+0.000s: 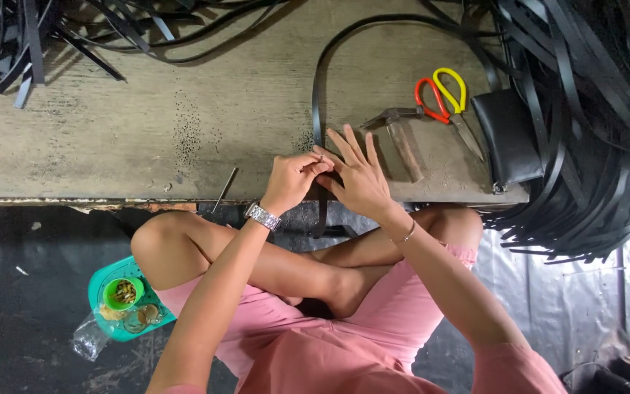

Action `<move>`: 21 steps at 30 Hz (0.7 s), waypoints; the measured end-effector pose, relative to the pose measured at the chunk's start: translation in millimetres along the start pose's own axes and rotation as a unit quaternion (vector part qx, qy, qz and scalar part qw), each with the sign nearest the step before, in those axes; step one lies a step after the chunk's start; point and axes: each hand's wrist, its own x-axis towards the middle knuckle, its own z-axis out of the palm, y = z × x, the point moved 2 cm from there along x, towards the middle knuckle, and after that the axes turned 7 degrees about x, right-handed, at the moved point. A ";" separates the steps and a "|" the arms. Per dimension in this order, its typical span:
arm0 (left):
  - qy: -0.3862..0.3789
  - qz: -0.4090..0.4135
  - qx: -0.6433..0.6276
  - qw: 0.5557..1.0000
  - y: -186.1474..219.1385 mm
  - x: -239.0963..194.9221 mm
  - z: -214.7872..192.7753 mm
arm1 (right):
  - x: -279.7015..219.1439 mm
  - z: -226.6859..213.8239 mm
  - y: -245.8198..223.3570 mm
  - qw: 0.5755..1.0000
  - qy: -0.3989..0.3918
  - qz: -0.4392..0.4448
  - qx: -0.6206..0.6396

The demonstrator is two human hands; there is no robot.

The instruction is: The person sits cross-legged on the floor and repeatedly hammers small metal rivets into a black leather strap using a hammer. The person occasionally adjusts the strap and continues the repetitive hammering process.

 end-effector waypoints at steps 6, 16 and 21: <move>0.122 -0.227 -0.383 0.887 -44.1 6.2 -2.4 | -2.5 -5.6 -4.8 1.000 0.017 0.004 0.007; 0.062 -0.127 -0.214 0.967 -12.5 1.7 -13.5 | -11.4 0.3 2.3 0.999 0.013 0.015 0.033; 0.070 -0.044 -0.206 0.975 -12.7 3.4 -10.3 | -20.0 1.4 7.9 0.999 0.019 0.000 0.034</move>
